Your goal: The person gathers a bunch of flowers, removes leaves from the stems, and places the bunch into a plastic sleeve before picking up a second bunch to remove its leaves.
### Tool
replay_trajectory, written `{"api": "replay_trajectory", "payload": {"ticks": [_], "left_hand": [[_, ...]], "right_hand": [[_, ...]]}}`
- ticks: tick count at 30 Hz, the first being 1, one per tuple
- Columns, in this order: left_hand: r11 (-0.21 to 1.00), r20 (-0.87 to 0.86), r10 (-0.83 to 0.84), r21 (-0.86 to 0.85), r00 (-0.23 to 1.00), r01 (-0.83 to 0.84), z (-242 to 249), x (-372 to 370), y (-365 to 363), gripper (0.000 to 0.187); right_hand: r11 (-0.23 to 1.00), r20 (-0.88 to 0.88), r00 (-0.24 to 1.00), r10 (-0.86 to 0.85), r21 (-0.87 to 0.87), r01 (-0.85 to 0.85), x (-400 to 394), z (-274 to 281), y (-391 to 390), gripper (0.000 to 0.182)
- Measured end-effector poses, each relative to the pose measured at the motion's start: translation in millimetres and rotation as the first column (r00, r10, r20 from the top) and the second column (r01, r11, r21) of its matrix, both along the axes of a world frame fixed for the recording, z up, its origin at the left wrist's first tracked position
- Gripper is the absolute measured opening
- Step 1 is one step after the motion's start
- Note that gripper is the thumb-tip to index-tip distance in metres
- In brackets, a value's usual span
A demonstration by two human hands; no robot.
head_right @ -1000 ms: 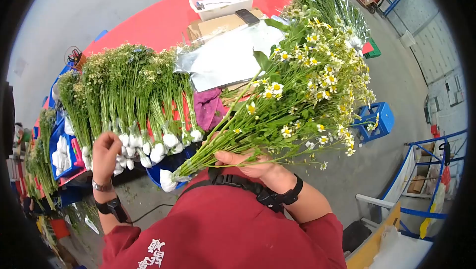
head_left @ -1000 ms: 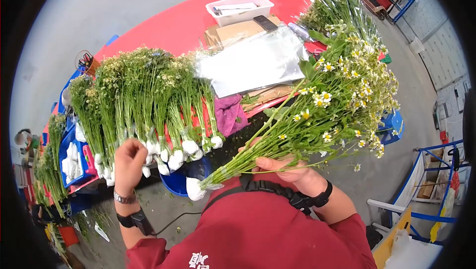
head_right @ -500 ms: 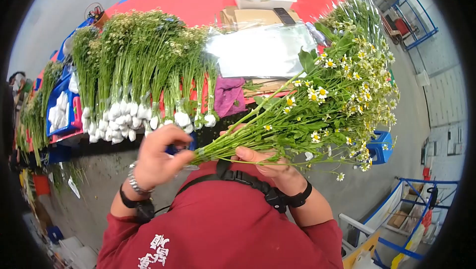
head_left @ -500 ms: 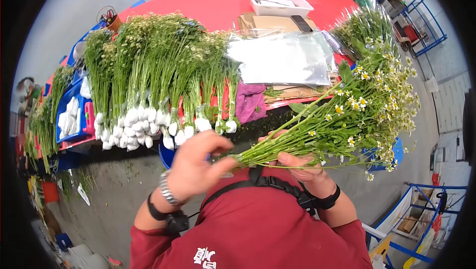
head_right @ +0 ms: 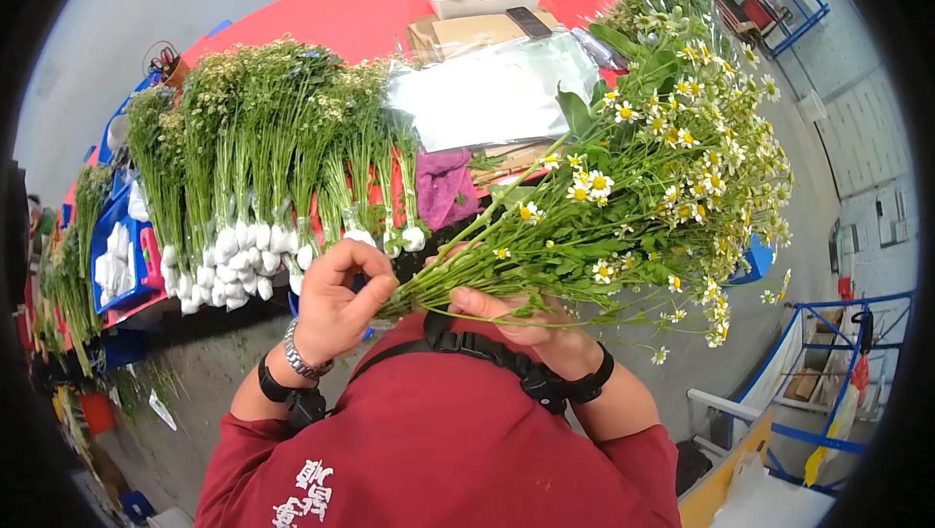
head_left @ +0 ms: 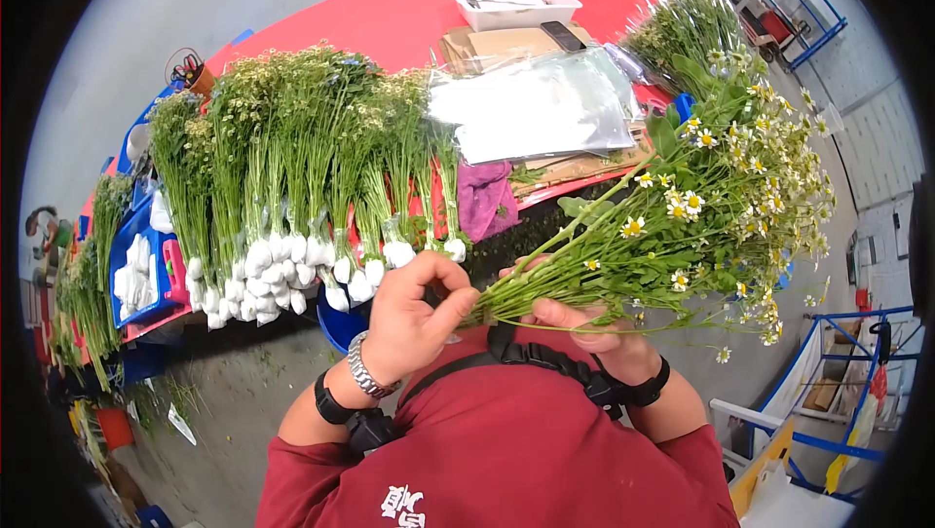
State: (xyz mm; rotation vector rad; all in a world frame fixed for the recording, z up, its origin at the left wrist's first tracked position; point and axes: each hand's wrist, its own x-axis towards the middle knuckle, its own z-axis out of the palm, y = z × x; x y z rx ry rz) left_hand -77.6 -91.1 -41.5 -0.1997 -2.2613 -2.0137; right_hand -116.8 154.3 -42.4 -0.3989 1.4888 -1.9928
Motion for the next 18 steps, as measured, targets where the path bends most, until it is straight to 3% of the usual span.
{"api": "replay_trajectory", "payload": {"ticks": [2, 4, 5, 6, 8, 11, 18], "left_hand": [[0.997, -0.037, 0.058, -0.044, 0.998, -0.059, 2.0, 0.5, -14.0, 0.011], [0.928, 0.1, 0.117, -0.365, 0.988, -0.073, 13.1, -4.9, -35.5, 0.016], [0.849, 0.026, 0.159, -0.514, 0.987, -0.124, 10.4, -4.8, -40.2, 0.021], [0.799, -0.154, 0.093, -0.578, 0.984, -0.166, 5.1, -5.9, -45.0, 0.026], [0.842, -0.247, -0.037, -0.53, 0.968, -0.103, 6.3, -2.8, -43.5, 0.028], [0.895, -0.184, -0.261, -0.413, 0.947, 0.167, 9.1, -0.6, -22.0, 0.032], [0.902, -0.153, -0.251, -0.397, 0.956, 0.173, 4.2, 8.0, 7.1, 0.021]], "right_hand": [[1.0, 0.046, 0.999, 0.004, 0.026, -0.006, 5.5, -4.1, -0.8, 0.04], [0.999, 0.044, 0.999, -0.012, 0.045, 0.01, 5.8, -0.5, -3.8, 0.042], [0.998, 0.033, 0.999, -0.02, 0.059, 0.018, 10.8, -0.1, -3.8, 0.043], [0.997, 0.033, 0.999, -0.037, 0.065, 0.034, 16.0, -0.3, -4.1, 0.043], [0.996, 0.116, 0.989, -0.087, -0.006, 0.089, 22.1, -0.4, -9.3, 0.044], [0.992, 0.109, 0.989, -0.102, -0.058, 0.109, 24.6, -5.8, -15.5, 0.047], [0.995, 0.062, 0.995, -0.082, -0.052, 0.085, 34.5, -11.3, 1.4, 0.048]]}}
